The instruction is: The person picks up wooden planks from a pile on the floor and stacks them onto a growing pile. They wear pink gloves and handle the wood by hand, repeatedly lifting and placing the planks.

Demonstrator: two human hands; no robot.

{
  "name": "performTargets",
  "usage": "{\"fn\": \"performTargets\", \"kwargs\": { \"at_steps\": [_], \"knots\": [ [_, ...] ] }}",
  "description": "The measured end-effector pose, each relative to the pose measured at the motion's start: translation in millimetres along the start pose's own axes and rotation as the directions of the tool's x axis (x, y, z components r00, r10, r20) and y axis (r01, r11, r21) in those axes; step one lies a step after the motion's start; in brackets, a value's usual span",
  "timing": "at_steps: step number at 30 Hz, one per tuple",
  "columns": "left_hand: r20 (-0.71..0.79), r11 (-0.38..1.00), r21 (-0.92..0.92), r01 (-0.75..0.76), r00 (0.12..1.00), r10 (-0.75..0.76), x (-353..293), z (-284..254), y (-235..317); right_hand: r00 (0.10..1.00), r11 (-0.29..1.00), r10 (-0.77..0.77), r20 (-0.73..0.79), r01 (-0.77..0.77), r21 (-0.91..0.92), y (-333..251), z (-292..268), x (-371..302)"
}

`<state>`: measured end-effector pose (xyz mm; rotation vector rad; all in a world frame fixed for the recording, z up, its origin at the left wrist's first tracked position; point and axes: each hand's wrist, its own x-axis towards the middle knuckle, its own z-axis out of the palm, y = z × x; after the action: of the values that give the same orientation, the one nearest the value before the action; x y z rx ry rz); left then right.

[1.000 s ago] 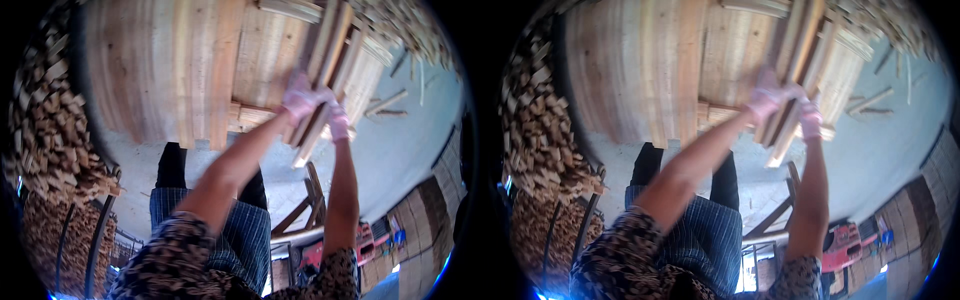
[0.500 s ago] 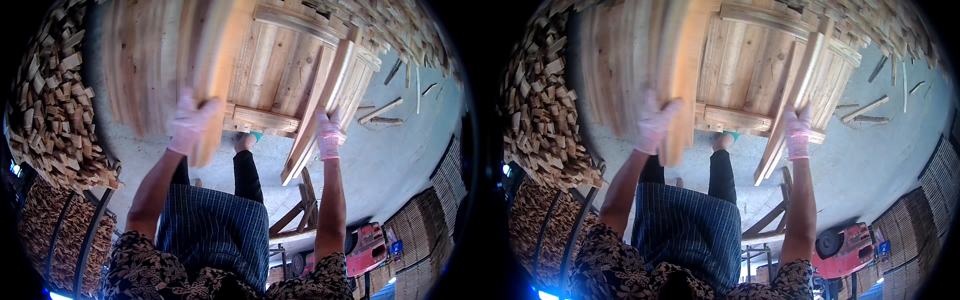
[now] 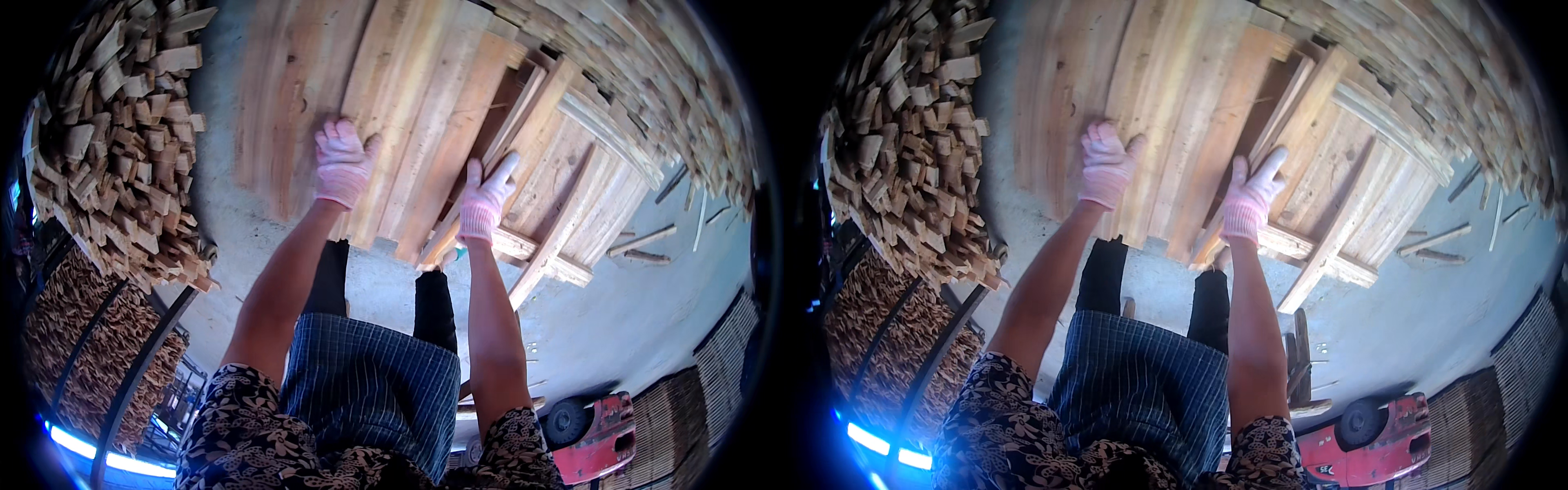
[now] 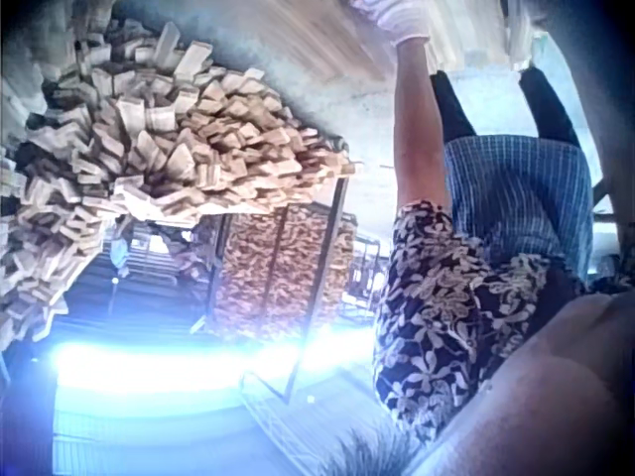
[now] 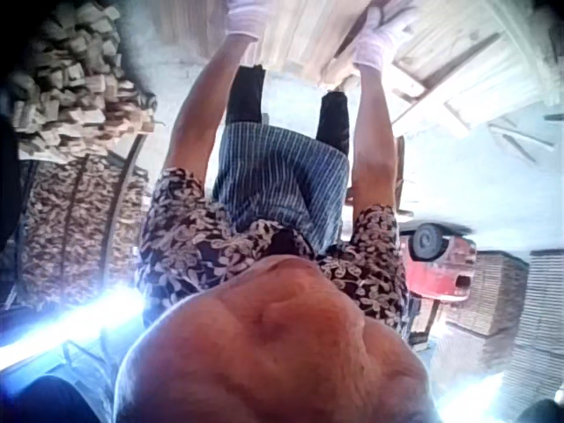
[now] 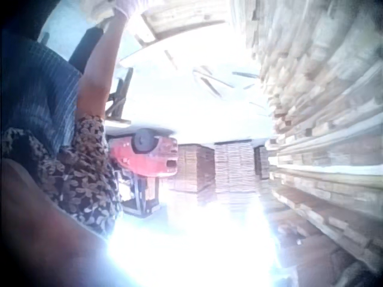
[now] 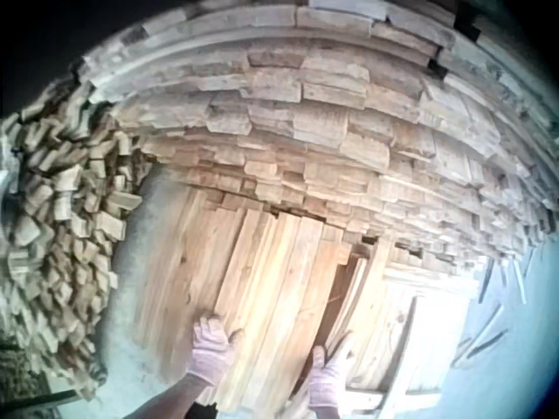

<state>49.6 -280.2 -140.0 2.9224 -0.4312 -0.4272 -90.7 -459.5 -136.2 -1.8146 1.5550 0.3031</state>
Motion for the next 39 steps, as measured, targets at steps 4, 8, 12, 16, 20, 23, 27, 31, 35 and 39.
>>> {"fn": "performTargets", "kwargs": {
  "at_steps": [4,8,12,16,20,23,27,31,35,39],
  "knots": [
    [-0.067,0.933,-0.343,-0.111,0.993,0.094,7,-9,-16,0.985,0.987,-0.158,-0.076,0.159,0.010,25,20,-5],
    [-0.043,0.964,-0.265,-0.030,0.999,0.019,-4,-44,-32,0.969,0.965,-0.207,-0.132,0.224,0.133,25,5,-10],
    [0.086,0.985,-0.159,-0.070,0.993,0.084,-5,-45,-31,0.958,0.959,-0.275,-0.076,0.280,0.056,-9,2,11],
    [0.138,0.990,0.076,-0.119,0.985,0.108,4,-22,6,0.898,0.915,-0.401,-0.182,0.403,-0.030,13,42,18],
    [0.071,0.991,0.029,-0.130,0.989,0.127,6,-16,9,0.922,0.911,-0.338,-0.191,0.371,0.178,27,48,27],
    [0.078,0.989,-0.091,-0.113,0.990,0.120,0,-26,9,0.914,0.930,-0.355,-0.198,0.366,0.022,23,46,22],
    [0.141,0.999,-0.042,-0.034,0.989,0.040,-8,-52,32,0.939,0.912,-0.324,0.112,0.279,0.302,24,10,25],
    [0.137,0.984,0.143,-0.110,0.986,0.090,-1,-17,17,0.845,0.929,-0.319,0.429,0.369,-0.035,55,-87,54],
    [0.067,0.976,0.210,-0.052,0.997,0.039,0,-2,24,0.991,0.935,0.129,-0.038,-0.134,-0.329,132,-139,69],
    [0.033,0.964,0.251,-0.082,0.997,0.076,-4,3,22,0.991,0.971,0.010,-0.135,-0.042,-0.234,199,-101,58]
  ]
}}
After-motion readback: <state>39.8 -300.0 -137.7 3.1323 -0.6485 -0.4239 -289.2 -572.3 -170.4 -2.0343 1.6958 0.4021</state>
